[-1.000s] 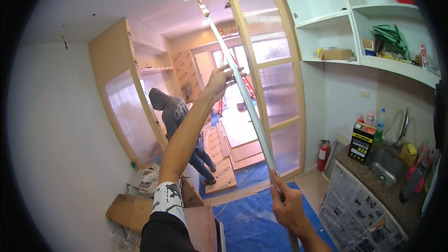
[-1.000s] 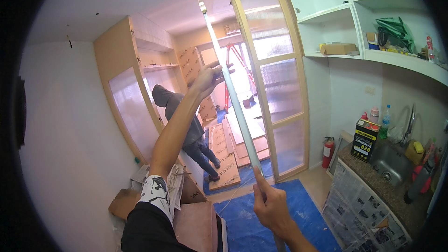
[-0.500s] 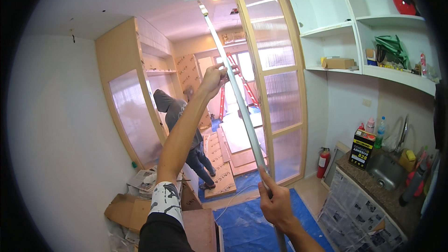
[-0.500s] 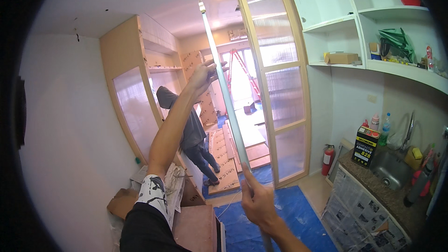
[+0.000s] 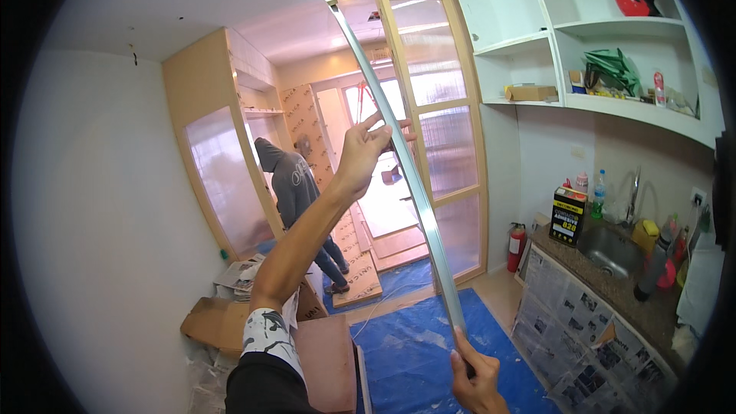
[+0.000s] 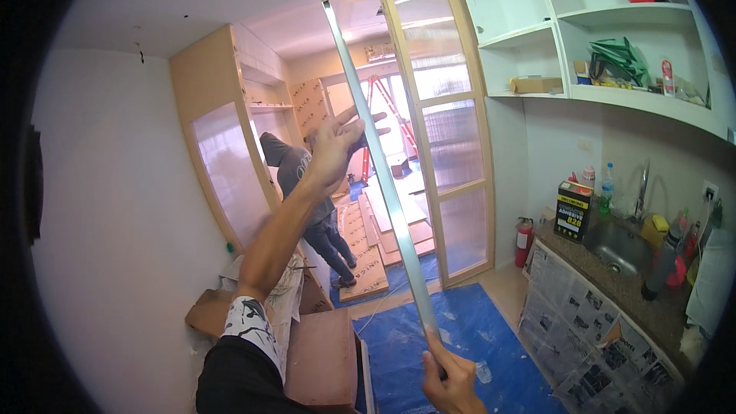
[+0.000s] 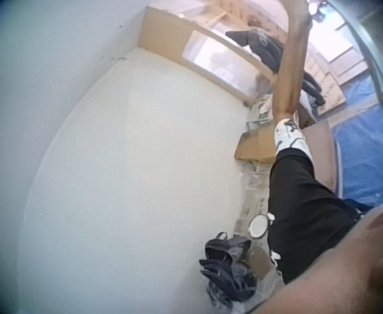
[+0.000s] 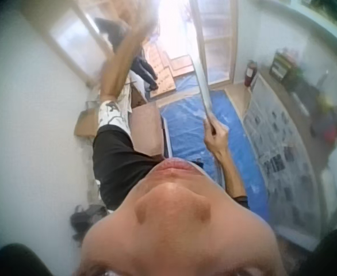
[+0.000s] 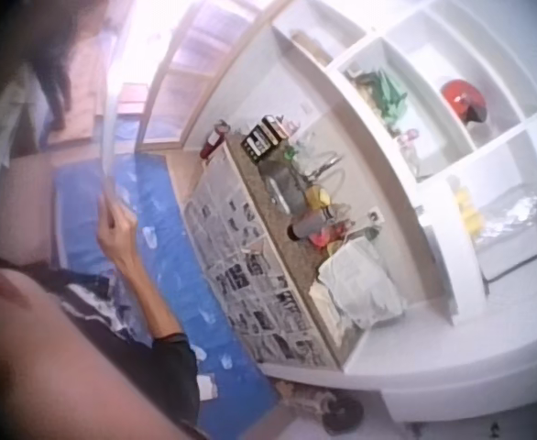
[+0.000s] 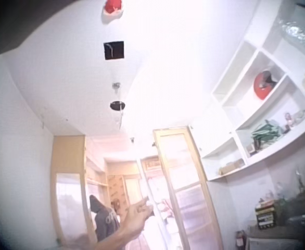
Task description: The person paints a section of the ceiling using a paint roller on an extension pole, occasionally dipping the roller into a paint tray on the floor.
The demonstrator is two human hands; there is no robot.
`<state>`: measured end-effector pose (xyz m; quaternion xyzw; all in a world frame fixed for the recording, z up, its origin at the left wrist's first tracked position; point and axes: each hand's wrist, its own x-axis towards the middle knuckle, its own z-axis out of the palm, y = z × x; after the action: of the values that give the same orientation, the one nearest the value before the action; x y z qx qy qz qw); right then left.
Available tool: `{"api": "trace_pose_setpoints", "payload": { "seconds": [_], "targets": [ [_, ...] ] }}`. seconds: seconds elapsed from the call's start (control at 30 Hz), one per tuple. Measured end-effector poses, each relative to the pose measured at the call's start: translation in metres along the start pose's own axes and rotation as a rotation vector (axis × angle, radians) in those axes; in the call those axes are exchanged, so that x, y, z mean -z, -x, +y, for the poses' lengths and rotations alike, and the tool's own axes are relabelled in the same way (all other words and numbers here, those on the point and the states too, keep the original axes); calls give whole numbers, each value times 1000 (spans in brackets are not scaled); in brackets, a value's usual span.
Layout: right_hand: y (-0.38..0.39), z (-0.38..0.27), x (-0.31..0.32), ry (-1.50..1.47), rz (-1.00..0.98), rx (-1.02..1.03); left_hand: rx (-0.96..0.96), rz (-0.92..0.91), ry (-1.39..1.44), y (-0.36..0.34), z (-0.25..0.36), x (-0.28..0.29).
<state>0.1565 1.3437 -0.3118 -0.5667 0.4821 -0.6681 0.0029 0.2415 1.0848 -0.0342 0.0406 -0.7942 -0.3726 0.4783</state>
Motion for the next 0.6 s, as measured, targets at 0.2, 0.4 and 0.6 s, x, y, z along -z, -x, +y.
{"api": "trace_pose_setpoints", "payload": {
  "seconds": [0.2,0.4,0.6],
  "targets": [
    [81,-49,57,-6,66,25,10,-38,46,73,63,-56],
    [120,-79,90,15,46,-8,-13,-62,107,105,101,-86],
    [122,-88,92,30,-33,-83,34,-66,129,104,93,-73]
  ]
}}
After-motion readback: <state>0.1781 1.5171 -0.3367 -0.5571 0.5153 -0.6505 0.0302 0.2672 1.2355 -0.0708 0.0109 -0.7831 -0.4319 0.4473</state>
